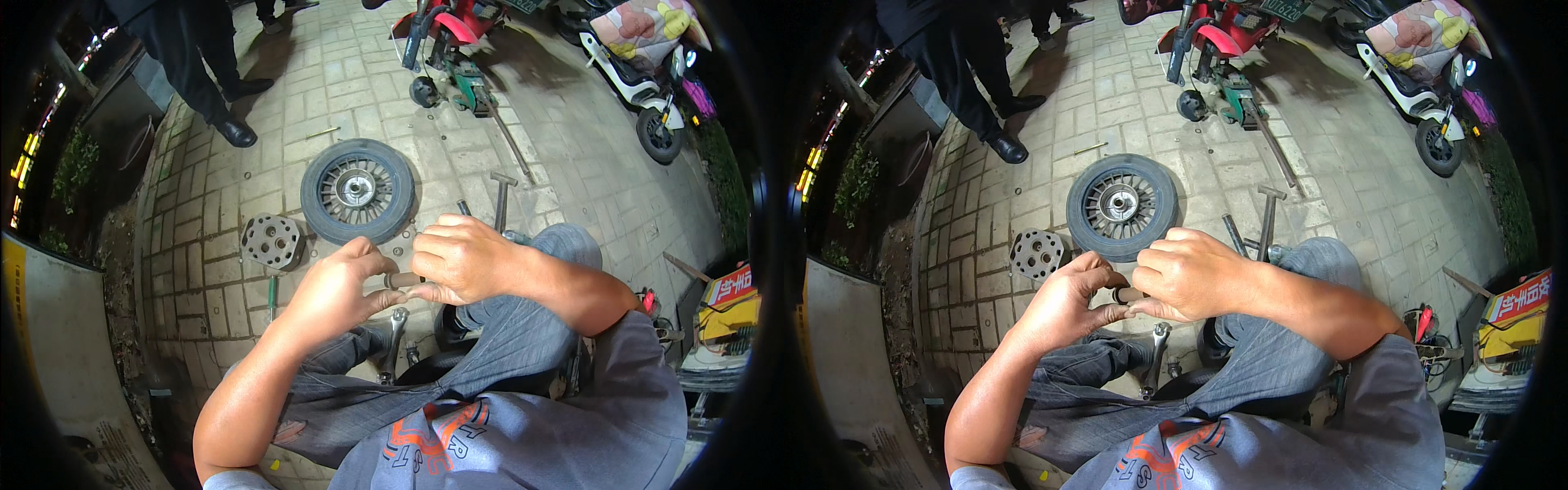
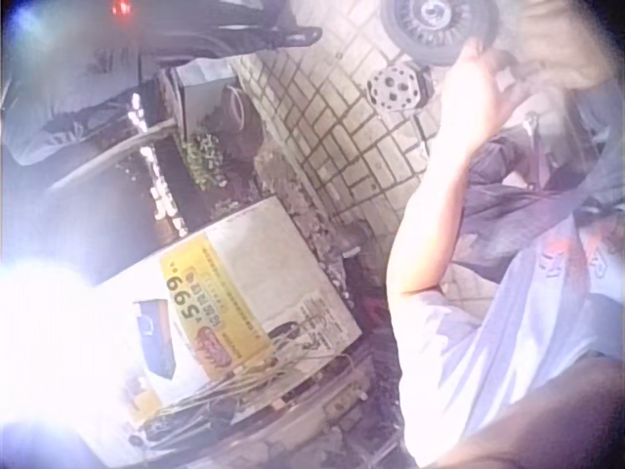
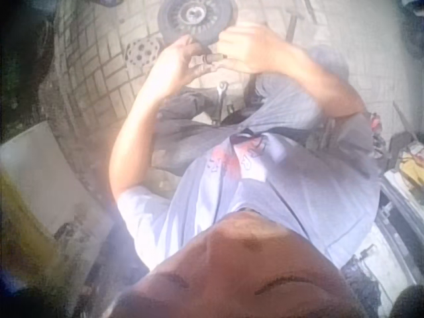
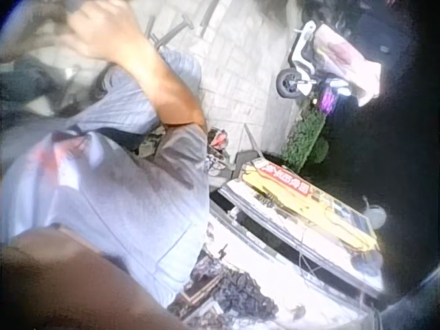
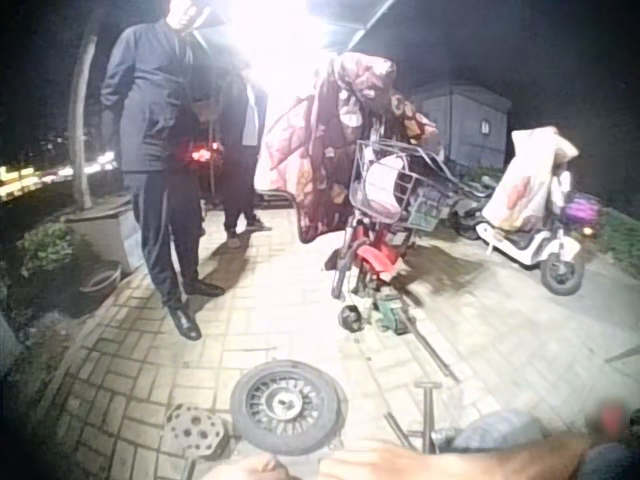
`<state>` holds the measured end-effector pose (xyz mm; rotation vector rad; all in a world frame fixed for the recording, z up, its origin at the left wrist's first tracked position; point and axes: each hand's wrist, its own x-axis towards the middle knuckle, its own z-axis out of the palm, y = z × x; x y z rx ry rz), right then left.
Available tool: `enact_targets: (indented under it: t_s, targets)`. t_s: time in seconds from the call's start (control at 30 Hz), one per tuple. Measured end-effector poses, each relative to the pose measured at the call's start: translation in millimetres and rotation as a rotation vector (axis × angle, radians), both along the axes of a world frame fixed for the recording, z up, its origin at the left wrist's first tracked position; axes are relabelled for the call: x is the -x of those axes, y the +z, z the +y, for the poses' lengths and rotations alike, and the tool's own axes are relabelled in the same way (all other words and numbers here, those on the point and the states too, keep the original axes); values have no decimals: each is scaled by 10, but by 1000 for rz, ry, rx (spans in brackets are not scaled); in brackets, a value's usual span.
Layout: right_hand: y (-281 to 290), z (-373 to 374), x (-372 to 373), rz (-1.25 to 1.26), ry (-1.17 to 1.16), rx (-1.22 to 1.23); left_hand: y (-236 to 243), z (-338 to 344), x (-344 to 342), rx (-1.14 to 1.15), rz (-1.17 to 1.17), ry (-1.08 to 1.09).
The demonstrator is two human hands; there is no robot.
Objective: The person disassembles a scooter wheel, removes the hub and bearings, cleans the components, and reassembles the wheel with a new bearing. The person then mounts the wheel onto the scooter and secures it with bolts.
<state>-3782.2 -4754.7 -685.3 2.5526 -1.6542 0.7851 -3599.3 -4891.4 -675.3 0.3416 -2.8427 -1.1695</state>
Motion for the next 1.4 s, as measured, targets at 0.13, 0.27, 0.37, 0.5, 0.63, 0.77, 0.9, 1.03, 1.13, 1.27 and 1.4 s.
enact_targets:
  t_s: [0.13,0.27,0.37,0.5,0.63,0.77,0.9,1.03,1.13,1.27,1.4]
  targets:
    - [-60,-12,-2,65,45,40,-23,-6,-26,-26,-8,-73]
    - [-92,-12,-80,140,68,32,-23,-2,-67,58,-55,-133]
    - [-165,18,-165,106,23,34,-106,38,-64,174,-26,-114]
    - [-230,58,-218,9,-58,-67,-172,51,-66,215,13,-94]
    - [-362,80,-222,-150,-109,-163,-193,107,-69,197,-39,-50]
    - [-351,63,-195,-217,-141,-237,-183,107,-43,178,-77,-19]
    - [-314,66,-218,-279,-196,-289,-245,129,-13,208,-20,19]
    - [-343,58,-145,-437,-220,-345,-177,179,56,196,12,44]
    - [-318,68,-184,-543,-313,-426,-209,230,93,289,54,78]
    - [-418,99,-178,-676,-434,-459,-311,303,206,439,64,112]
    - [-530,51,-170,-871,-459,-504,-386,343,291,585,48,157]
